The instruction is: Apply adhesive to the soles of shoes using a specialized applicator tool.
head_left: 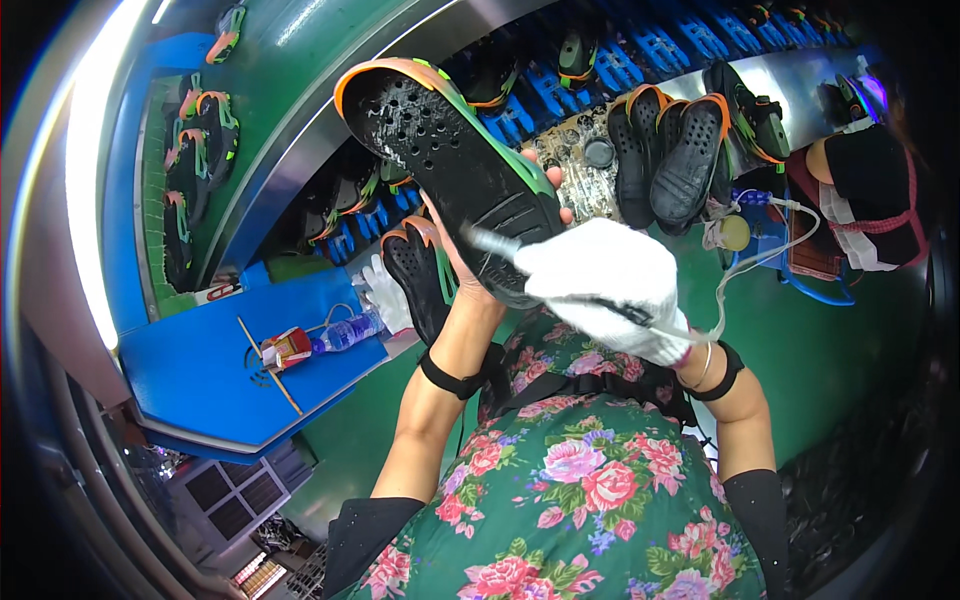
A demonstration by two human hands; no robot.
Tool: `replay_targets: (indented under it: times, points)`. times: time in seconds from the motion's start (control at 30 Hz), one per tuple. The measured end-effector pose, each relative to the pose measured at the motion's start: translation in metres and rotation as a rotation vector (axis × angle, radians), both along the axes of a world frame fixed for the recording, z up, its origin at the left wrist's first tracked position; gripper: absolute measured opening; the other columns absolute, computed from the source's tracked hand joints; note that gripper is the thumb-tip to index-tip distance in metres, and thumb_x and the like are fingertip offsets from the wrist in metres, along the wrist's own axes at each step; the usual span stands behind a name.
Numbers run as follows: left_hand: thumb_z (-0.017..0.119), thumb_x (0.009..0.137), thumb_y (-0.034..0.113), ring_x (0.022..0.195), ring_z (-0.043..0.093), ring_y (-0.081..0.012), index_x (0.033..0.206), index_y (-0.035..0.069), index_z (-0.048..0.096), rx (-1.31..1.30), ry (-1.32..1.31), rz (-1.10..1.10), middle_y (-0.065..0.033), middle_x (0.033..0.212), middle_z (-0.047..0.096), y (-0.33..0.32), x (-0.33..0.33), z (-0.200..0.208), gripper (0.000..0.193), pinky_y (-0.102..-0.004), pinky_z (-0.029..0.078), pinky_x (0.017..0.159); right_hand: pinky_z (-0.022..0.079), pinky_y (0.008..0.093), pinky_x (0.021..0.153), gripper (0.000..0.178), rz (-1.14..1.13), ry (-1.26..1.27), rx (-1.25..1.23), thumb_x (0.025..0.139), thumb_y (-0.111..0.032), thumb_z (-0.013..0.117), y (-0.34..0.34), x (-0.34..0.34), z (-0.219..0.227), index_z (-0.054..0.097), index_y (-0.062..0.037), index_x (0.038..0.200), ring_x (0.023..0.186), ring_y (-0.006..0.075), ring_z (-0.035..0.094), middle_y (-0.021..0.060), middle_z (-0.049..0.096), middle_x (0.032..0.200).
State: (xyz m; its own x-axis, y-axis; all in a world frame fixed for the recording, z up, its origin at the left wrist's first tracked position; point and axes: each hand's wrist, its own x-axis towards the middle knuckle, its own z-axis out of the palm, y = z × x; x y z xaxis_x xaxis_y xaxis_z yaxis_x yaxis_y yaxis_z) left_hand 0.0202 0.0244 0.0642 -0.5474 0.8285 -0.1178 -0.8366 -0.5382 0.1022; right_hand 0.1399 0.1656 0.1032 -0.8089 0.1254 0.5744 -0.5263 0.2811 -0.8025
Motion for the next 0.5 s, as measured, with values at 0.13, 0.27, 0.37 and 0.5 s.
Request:
replay_targets:
  times: [0.13,0.27,0.37,0.5]
  points:
    - [0.051,0.085,0.087,0.110,0.066,-0.0490,0.150,0.002,0.042,0.054,0.057,-0.089,-0.0342,0.137,0.056,-0.004,-0.006,-0.003,0.107,-0.0580,0.059,0.092,0.059,0.0337,0.080,0.029,0.340,-0.601,-0.670,0.084,-0.010,0.080,-0.016,0.020,0.020,0.077,-0.0043,0.112,0.094,0.0249,0.075,0.0131,0.078,0.109]
    - [0.053,0.083,0.087,0.115,0.063,-0.0488,0.154,0.006,0.038,-0.042,-0.006,0.013,-0.0275,0.144,0.051,-0.007,-0.001,0.000,0.109,-0.0597,0.057,0.094,0.059,0.0342,0.078,0.024,0.239,-0.073,-0.084,0.082,-0.010,0.082,0.004,0.008,0.004,0.080,-0.0098,0.106,0.091,0.0239,0.076,0.0103,0.079,0.103]
    - [0.048,0.085,0.087,0.116,0.063,-0.0477,0.157,0.007,0.034,-0.076,0.094,-0.020,-0.0205,0.147,0.050,-0.010,0.000,0.000,0.109,-0.0568,0.059,0.093,0.059,0.0345,0.079,0.028,0.048,-0.098,0.078,0.078,-0.007,0.084,0.001,0.011,-0.005,0.080,-0.0122,0.105,0.091,0.0245,0.076,0.0090,0.079,0.104]
    - [0.062,0.081,0.083,0.117,0.060,-0.0460,0.156,-0.002,0.033,0.020,0.046,-0.107,-0.0232,0.146,0.048,-0.015,-0.015,-0.008,0.116,-0.0539,0.058,0.093,0.059,0.0331,0.077,0.028,0.223,-0.162,-0.024,0.080,-0.008,0.083,-0.012,0.015,0.002,0.080,-0.0106,0.108,0.088,0.0225,0.075,0.0094,0.079,0.105]
